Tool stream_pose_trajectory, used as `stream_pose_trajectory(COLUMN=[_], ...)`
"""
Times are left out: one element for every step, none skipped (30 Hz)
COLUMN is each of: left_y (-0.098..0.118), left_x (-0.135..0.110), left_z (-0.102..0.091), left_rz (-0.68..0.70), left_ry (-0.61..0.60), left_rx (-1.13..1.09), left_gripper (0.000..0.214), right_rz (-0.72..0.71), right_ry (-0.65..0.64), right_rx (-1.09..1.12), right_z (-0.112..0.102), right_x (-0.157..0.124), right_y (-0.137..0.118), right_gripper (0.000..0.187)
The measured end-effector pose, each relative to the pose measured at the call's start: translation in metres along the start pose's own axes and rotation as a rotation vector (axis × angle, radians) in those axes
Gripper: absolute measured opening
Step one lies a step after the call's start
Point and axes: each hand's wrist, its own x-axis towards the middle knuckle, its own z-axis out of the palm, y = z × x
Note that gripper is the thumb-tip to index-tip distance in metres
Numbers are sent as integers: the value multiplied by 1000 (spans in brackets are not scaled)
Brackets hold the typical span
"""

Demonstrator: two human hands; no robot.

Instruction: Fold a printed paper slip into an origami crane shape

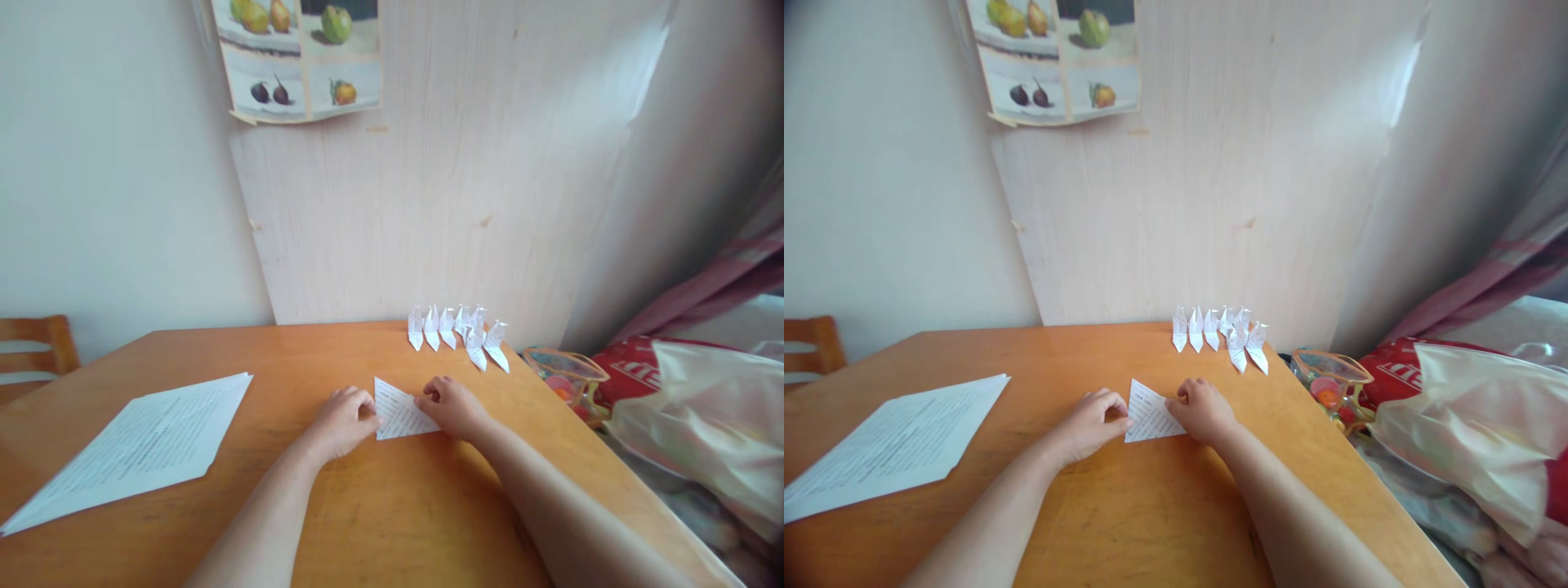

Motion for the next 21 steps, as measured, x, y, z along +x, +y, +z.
stream_pose_trajectory(left_y=[3, 5, 7, 9, 10, 10, 10, 10, 10, 10, 11, 13, 14, 16, 17, 18, 19, 19, 18, 17, 15], left_x=[-2, -3, -5, -6, -6, -7, -7, -7, -7, -7, -7, -7, -7, -7, -7, -7, -7, -7, -7, -6, -5], left_z=[0, 0, 0, 0, 1, 1, 2, 3, 3, 3, 3, 2, 2, 2, 2, 2, 3, 4, 6, 8, 10], left_rz=[-7, -11, -10, -8, -6, -4, -2, 1, 2, 2, 1, -1, -3, -5, -6, -8, -10, -13, -15, -19, -26], left_ry=[-16, -38, -49, -56, -61, -62, -64, -64, -64, -64, -62, -59, -57, -54, -50, -42, -29, -12, 8, 31, 55], left_rx=[17, 35, 52, 70, 84, 95, 101, 103, 104, 104, 103, 101, 95, 84, 69, 49, 25, -5, -43, -87, -138], left_gripper=[27, 31, 33, 33, 33, 32, 32, 32, 32, 32, 33, 34, 34, 35, 35, 36, 39, 43, 48, 52, 56], right_rz=[-19, -46, -85, -112, -134, -150, -155, -155, -150, -141, -127, -108, -88, -73, -66, -65, -70, -77, -84, -90, -95], right_ry=[0, 4, 12, 15, 19, 21, 22, 25, 30, 33, 30, 21, 8, -7, -18, -23, -23, -19, -13, -9, -5], right_rx=[-16, -45, -96, -127, -156, -171, -169, -157, -137, -110, -75, -37, 3, 45, 88, 130, 169, 208, 247, 287, 327], right_z=[2, 4, 6, 8, 9, 10, 11, 11, 12, 12, 12, 12, 12, 12, 12, 11, 11, 10, 9, 8, 7], right_x=[-3, -6, -8, -9, -10, -10, -9, -8, -7, -5, -4, -3, -3, -2, -2, -2, -3, -4, -5, -7, -9], right_y=[0, 0, 0, 0, 0, 0, 0, 1, 1, 3, 4, 6, 7, 9, 9, 9, 8, 7, 4, 1, -2], right_gripper=[21, 21, 21, 20, 20, 19, 17, 16, 13, 11, 9, 8, 7, 7, 7, 7, 7, 7, 7, 7, 8])
